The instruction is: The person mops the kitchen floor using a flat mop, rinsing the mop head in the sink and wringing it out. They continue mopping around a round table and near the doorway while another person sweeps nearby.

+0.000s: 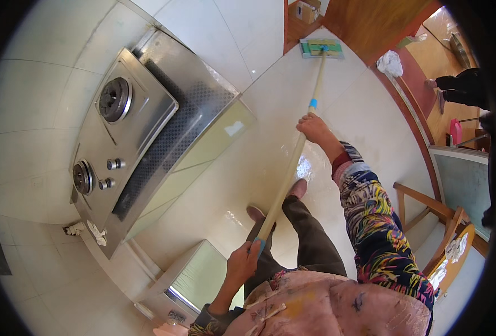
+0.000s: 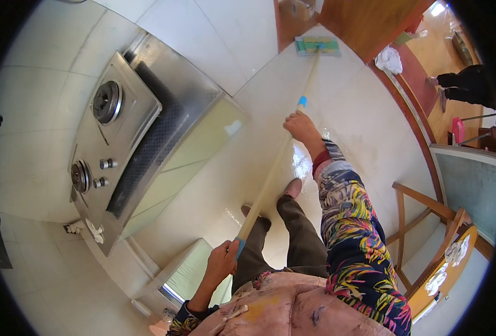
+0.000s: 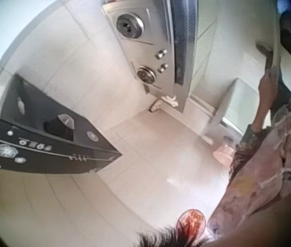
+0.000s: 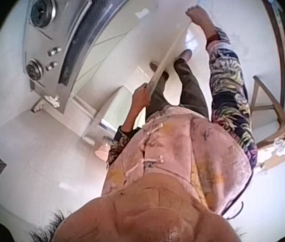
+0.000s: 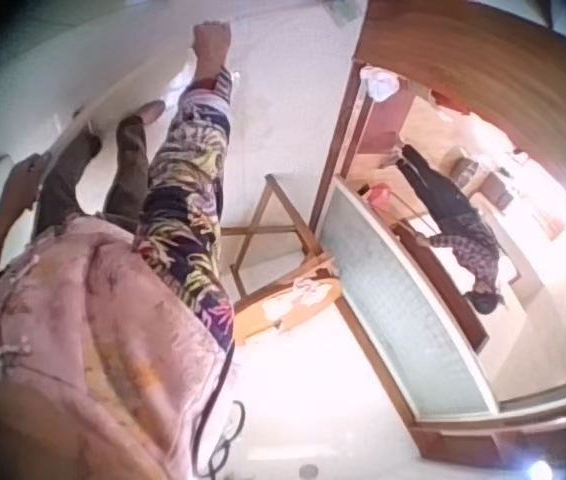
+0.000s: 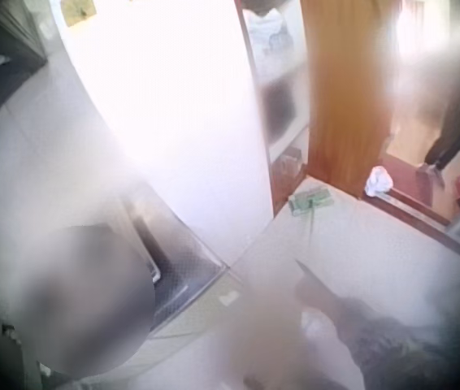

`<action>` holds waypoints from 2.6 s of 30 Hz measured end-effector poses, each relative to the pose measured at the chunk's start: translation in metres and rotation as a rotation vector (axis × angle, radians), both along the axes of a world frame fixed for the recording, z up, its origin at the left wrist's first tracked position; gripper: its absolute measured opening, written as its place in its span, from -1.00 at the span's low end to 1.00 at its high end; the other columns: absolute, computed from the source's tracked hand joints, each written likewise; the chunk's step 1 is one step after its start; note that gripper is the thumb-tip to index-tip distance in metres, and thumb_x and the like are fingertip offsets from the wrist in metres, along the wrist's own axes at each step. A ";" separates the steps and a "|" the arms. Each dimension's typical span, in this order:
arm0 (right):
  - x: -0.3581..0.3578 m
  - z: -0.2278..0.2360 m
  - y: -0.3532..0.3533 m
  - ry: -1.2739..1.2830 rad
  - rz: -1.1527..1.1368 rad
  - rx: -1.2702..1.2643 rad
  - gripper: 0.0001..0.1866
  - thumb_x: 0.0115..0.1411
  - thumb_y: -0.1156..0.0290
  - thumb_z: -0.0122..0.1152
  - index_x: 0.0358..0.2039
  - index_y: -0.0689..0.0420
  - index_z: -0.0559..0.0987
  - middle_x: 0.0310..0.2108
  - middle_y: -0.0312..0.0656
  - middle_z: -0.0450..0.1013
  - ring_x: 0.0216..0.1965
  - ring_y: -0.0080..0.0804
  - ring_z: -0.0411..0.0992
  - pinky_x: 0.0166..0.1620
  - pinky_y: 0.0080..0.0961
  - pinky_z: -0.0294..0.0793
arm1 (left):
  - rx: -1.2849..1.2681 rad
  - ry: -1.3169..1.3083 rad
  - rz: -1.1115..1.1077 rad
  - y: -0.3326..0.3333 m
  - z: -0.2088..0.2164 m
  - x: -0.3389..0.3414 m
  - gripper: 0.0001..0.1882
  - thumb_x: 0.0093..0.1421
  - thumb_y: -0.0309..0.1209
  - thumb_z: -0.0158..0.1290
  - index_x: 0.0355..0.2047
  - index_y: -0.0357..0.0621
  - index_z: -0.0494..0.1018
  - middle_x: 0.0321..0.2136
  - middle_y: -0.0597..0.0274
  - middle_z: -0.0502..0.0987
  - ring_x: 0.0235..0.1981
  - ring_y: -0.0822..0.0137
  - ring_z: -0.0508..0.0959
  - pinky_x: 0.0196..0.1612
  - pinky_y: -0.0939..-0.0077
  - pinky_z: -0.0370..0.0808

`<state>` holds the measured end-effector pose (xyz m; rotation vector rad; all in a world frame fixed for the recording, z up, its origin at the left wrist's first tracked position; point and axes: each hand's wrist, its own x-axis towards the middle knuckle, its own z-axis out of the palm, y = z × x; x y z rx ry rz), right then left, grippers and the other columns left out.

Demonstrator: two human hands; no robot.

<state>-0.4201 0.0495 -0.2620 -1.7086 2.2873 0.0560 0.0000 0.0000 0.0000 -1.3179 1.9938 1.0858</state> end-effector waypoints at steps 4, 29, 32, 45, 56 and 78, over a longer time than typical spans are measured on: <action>0.044 0.004 0.005 -0.111 0.098 -0.333 -0.73 -0.14 0.44 0.34 -0.36 0.03 0.52 -0.37 -0.28 0.48 -0.15 -0.27 0.44 0.01 -0.37 0.34 | 0.123 -0.111 0.174 0.015 0.031 0.041 -0.46 0.31 0.05 -0.15 -0.46 -0.23 0.43 -0.72 0.04 0.48 -0.68 0.19 0.55 -0.55 0.32 0.46; 0.645 0.061 0.184 -0.392 0.160 -0.060 -0.88 -0.14 0.24 0.26 -0.59 -0.02 0.61 -0.55 -0.26 0.56 -0.45 -0.34 0.54 -0.22 -0.34 0.38 | -0.220 -0.247 -0.070 0.061 0.159 0.665 -0.64 0.20 -0.22 0.08 -0.50 -0.35 0.51 -0.66 -0.07 0.45 -0.64 0.15 0.44 -0.47 0.27 0.38; 0.714 0.096 0.161 -0.511 0.190 -0.057 -0.90 -0.12 0.26 0.24 -0.61 -0.03 0.60 -0.56 -0.26 0.55 -0.46 -0.33 0.54 -0.22 -0.32 0.40 | -0.408 -0.293 -0.249 0.036 0.212 0.739 -0.68 0.17 -0.11 0.13 -0.32 -0.12 0.60 -0.45 -0.02 0.60 -0.43 0.08 0.58 -0.29 0.25 0.49; 0.794 0.104 0.143 -0.784 0.140 -0.247 -0.92 -0.09 0.30 0.20 -0.62 -0.02 0.58 -0.57 -0.22 0.54 -0.46 -0.23 0.55 -0.22 -0.28 0.43 | -0.806 -0.623 -0.331 0.028 0.322 0.640 -0.59 0.16 -0.13 0.10 -0.56 -0.28 0.54 -0.71 -0.06 0.44 -0.67 0.00 0.46 -0.51 0.22 0.37; 0.616 0.004 0.244 -0.458 -0.003 -0.054 -0.90 -0.18 0.34 0.24 -0.55 -0.04 0.60 -0.57 -0.23 0.52 -0.43 -0.26 0.54 -0.24 -0.27 0.37 | -0.623 -0.356 -0.386 0.079 0.123 0.570 -0.58 0.18 -0.02 0.03 -0.49 -0.12 0.61 -0.59 -0.11 0.53 -0.53 -0.11 0.54 -0.41 0.12 0.46; 0.663 0.030 0.068 -0.519 0.080 -0.101 -0.86 -0.16 0.38 0.23 -0.48 -0.01 0.58 -0.53 -0.19 0.51 -0.34 -0.16 0.54 -0.17 -0.21 0.45 | -0.604 -0.585 -0.008 -0.014 0.189 0.597 -0.40 0.24 0.02 -0.11 -0.59 -0.32 0.53 -0.64 -0.22 0.48 -0.56 -0.15 0.53 -0.33 0.02 0.44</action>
